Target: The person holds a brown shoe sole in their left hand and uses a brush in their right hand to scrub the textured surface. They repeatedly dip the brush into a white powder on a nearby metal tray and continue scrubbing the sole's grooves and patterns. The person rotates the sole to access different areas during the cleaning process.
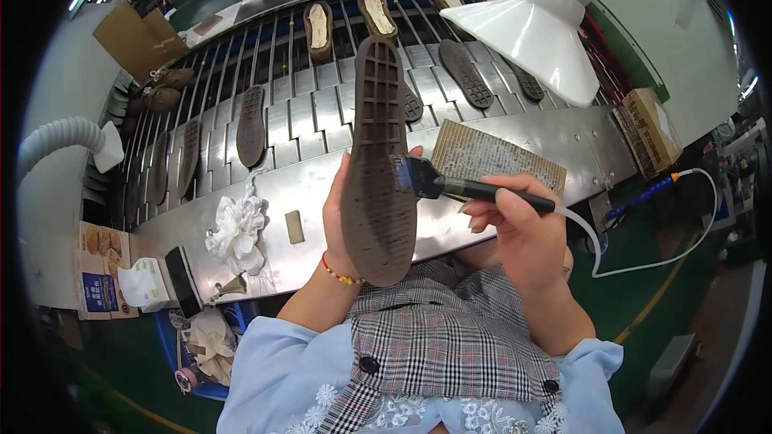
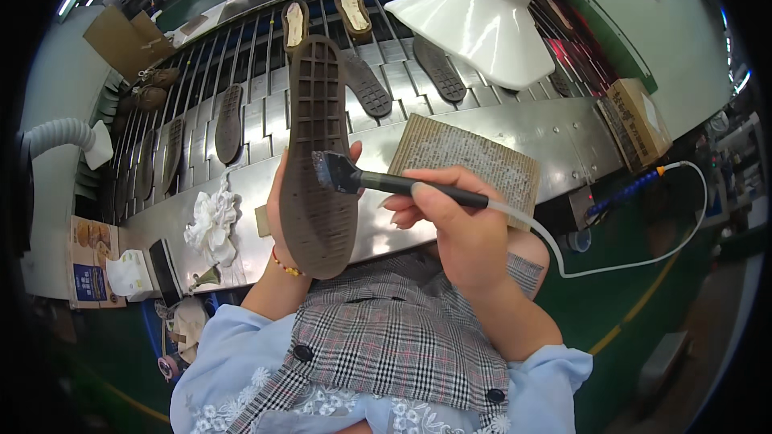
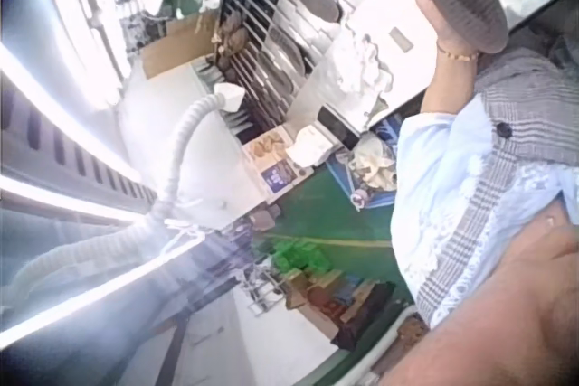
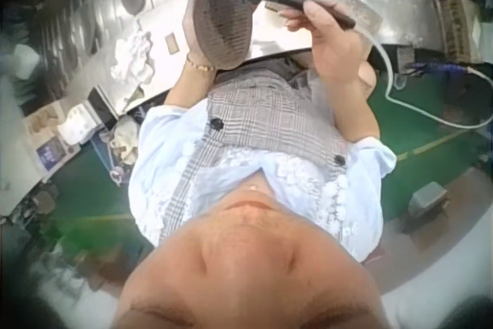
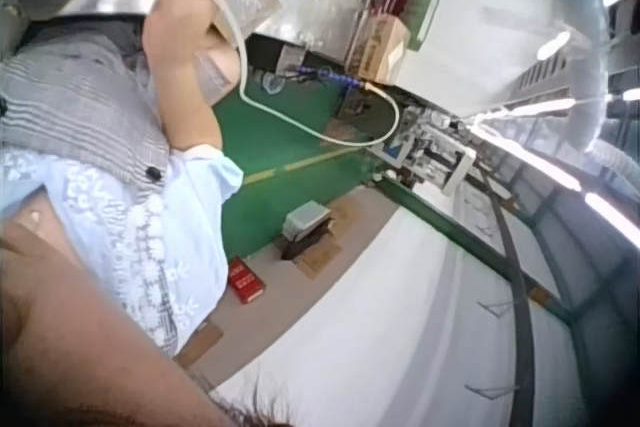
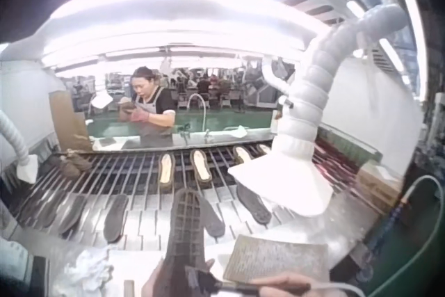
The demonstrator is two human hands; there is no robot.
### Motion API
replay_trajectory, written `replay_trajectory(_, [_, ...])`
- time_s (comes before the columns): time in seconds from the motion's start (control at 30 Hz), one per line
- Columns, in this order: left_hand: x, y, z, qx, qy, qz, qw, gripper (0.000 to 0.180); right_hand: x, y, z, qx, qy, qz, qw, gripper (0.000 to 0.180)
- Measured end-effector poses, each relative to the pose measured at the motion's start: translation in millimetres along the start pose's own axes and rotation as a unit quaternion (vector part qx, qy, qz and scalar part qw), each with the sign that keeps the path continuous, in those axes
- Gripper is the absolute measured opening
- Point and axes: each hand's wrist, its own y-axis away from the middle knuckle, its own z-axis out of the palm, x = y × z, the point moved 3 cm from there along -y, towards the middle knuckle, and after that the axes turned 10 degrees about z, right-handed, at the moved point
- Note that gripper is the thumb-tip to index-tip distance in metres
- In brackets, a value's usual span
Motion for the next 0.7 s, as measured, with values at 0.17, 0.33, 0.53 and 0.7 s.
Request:
replay_trajectory(0.17, [-2.5,12.5,25.9,0.017,-0.114,0.08,0.99,0.055,-17.0,30.2,45.5,-0.004,0.425,-0.27,0.864,0.029])
replay_trajectory(0.33, [3.6,11.0,27.9,0.015,-0.125,0.138,0.982,0.055,-7.5,49.0,68.5,-0.117,0.433,-0.398,0.8,0.036])
replay_trajectory(0.53, [14.1,7.9,22.0,-0.042,-0.136,0.245,0.959,0.054,-4.6,48.7,66.2,-0.124,0.441,-0.356,0.815,0.034])
replay_trajectory(0.7, [22.5,3.1,25.1,-0.004,-0.151,0.249,0.957,0.051,-11.6,37.3,52.4,-0.092,0.47,-0.305,0.823,0.033])
